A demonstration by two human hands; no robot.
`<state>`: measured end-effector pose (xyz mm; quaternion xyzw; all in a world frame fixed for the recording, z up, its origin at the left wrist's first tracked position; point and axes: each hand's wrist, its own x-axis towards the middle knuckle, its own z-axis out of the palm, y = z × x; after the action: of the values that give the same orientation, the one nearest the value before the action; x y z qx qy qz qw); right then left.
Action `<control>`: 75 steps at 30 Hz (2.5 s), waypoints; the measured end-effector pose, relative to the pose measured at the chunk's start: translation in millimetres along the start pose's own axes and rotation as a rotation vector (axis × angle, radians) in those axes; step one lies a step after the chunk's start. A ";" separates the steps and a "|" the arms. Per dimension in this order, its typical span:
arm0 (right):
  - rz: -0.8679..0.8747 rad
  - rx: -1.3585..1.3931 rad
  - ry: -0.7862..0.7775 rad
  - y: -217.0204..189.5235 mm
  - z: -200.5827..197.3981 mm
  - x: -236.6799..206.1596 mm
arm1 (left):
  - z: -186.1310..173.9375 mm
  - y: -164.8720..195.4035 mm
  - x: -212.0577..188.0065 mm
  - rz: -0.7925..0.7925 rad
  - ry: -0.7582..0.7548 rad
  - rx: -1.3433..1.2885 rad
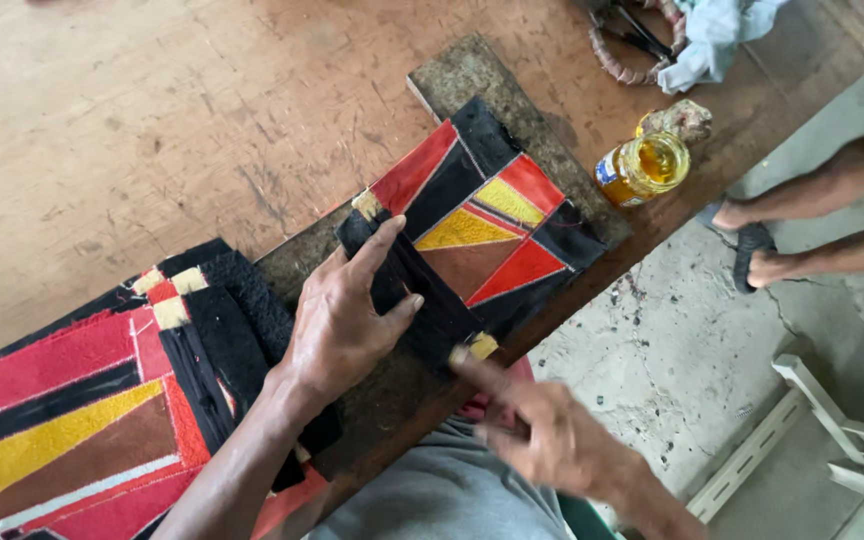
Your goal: The person assembles colorful geometric fabric or leather patchwork pieces onto black backing panels at a workbench. They press and align the pieces with their fingers, apply glue from a jar, turn the panels over, and stack the finished panels with others on the table.
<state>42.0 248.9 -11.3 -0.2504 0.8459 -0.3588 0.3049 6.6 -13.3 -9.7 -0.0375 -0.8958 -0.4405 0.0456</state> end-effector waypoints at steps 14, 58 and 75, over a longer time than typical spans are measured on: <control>-0.063 -0.015 -0.125 0.8 -14.0 6.8 | -3.1 -2.0 1.1 0.022 0.012 0.002; 0.114 0.085 -0.152 8.0 -49.1 2.1 | 0.5 3.0 4.6 -0.096 -0.010 0.009; 0.093 -0.509 0.009 38.0 -74.2 1.3 | 0.8 6.0 7.3 -0.170 -0.063 0.143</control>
<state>-18.3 305.3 0.7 -0.2782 0.9209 -0.1211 0.2446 -0.1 -8.8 -4.6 0.0281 -0.9258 -0.3765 -0.0173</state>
